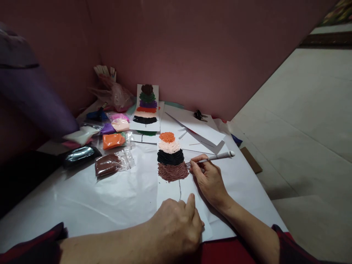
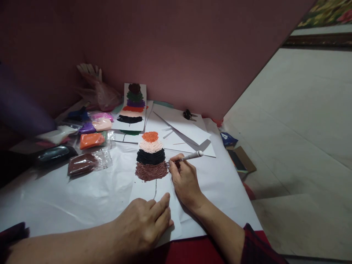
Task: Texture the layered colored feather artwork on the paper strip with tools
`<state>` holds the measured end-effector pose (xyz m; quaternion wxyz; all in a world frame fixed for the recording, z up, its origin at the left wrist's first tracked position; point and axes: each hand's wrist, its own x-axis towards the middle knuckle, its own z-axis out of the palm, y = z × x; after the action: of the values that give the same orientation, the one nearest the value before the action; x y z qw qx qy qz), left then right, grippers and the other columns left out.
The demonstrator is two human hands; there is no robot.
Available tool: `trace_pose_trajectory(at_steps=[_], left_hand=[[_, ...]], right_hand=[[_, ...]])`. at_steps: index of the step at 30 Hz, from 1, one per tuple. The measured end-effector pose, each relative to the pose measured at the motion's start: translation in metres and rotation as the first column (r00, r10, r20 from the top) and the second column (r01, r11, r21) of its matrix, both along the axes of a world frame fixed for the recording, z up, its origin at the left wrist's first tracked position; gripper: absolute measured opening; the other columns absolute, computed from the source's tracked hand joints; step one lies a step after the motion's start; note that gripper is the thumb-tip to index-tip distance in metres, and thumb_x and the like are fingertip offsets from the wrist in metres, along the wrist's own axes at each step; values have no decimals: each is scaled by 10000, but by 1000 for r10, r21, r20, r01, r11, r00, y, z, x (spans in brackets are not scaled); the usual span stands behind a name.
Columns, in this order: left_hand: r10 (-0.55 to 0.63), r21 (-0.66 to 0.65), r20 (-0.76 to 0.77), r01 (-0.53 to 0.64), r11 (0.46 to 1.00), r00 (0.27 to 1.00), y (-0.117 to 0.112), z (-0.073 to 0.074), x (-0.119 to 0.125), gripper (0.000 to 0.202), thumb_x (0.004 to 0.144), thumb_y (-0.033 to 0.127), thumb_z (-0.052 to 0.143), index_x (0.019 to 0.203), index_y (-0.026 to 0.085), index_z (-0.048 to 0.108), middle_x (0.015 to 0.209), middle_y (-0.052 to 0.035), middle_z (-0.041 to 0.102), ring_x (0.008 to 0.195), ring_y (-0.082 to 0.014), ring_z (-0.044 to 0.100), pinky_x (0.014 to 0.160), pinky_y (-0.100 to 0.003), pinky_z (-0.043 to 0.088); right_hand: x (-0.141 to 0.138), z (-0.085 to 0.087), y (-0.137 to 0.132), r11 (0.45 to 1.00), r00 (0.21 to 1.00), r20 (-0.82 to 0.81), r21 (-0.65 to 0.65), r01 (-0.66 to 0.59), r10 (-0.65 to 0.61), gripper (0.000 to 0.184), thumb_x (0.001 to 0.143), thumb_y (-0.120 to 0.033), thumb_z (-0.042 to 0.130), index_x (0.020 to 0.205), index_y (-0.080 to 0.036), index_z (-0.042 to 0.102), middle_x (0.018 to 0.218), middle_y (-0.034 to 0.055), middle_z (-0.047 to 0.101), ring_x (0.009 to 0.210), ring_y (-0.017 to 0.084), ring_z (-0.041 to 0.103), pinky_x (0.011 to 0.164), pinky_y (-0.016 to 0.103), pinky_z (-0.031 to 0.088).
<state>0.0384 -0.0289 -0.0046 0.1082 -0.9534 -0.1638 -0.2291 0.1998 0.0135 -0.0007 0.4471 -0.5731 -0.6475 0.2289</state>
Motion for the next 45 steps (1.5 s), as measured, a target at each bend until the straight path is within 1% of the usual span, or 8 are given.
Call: trace_pose_trajectory(at_steps=[6, 12, 17, 20, 27, 33, 39, 45], left_hand=[[3, -27, 45, -2, 1000, 999, 1, 2, 1, 189, 913, 148, 475, 845, 70, 634, 980, -220, 740, 460, -198, 603, 286, -305, 393], [3, -19, 25, -2, 1000, 1000, 1, 2, 1, 182, 914, 155, 481, 826, 81, 622, 974, -214, 740, 454, -190, 600, 294, -300, 392], [-1, -9, 49, 1, 1000, 999, 1, 0, 1, 211, 923, 147, 446, 837, 76, 625, 959, -215, 737, 449, -192, 589, 282, -301, 377], [3, -20, 48, -2, 1000, 999, 0, 1, 1, 207, 919, 141, 453, 843, 70, 632, 959, -214, 739, 453, -197, 595, 277, -305, 393], [-2, -42, 79, 6, 999, 997, 1, 3, 1, 239, 913, 133, 443, 811, 70, 649, 963, -216, 746, 434, -206, 591, 264, -321, 415], [-3, -34, 65, 5, 999, 998, 1, 3, 1, 254, 921, 136, 432, 805, 76, 649, 952, -212, 750, 434, -203, 593, 268, -313, 410], [7, -39, 95, -4, 999, 995, 2, 3, 2, 257, 917, 139, 438, 791, 81, 655, 943, -203, 753, 427, -205, 589, 273, -323, 417], [-1, -30, 99, 4, 1000, 995, 2, 3, 1, 265, 914, 124, 429, 789, 76, 659, 951, -210, 751, 432, -208, 593, 270, -320, 407]], right_hand=[[0, 1, 0, 1000, 1000, 9, 2, 5, -5, 120, 947, -257, 508, 861, -204, 572, 795, 17, 586, 708, 161, 593, 660, 285, 502], [0, 1, 1, 1000, 1000, 1, -2, 10, -10, 128, 954, -251, 501, 859, -204, 572, 767, 9, 583, 676, 149, 578, 633, 278, 478], [1, -2, 1, 1000, 1000, -1, 15, 1, -1, 144, 960, -243, 495, 858, -200, 587, 763, 1, 579, 663, 138, 556, 640, 279, 469], [2, -1, 0, 1000, 1000, -2, 16, -2, 2, 144, 961, -242, 497, 858, -200, 588, 757, -6, 574, 649, 133, 545, 627, 277, 466], [1, -2, 1, 1000, 998, -58, -9, -9, 8, 136, 966, -247, 495, 877, -203, 588, 776, -9, 576, 654, 127, 563, 623, 272, 500], [1, -2, 1, 1000, 992, -127, -26, -17, 13, 109, 960, -259, 507, 923, -206, 595, 790, -1, 605, 683, 136, 596, 636, 279, 525], [-1, -1, 1, 1000, 990, -143, -27, 9, -13, 103, 954, -265, 515, 940, -203, 596, 768, 5, 619, 663, 138, 595, 643, 288, 527], [1, -4, 2, 999, 986, -158, -19, 42, -44, 128, 960, -300, 520, 1000, -207, 598, 797, 18, 648, 672, 148, 612, 663, 312, 535]])
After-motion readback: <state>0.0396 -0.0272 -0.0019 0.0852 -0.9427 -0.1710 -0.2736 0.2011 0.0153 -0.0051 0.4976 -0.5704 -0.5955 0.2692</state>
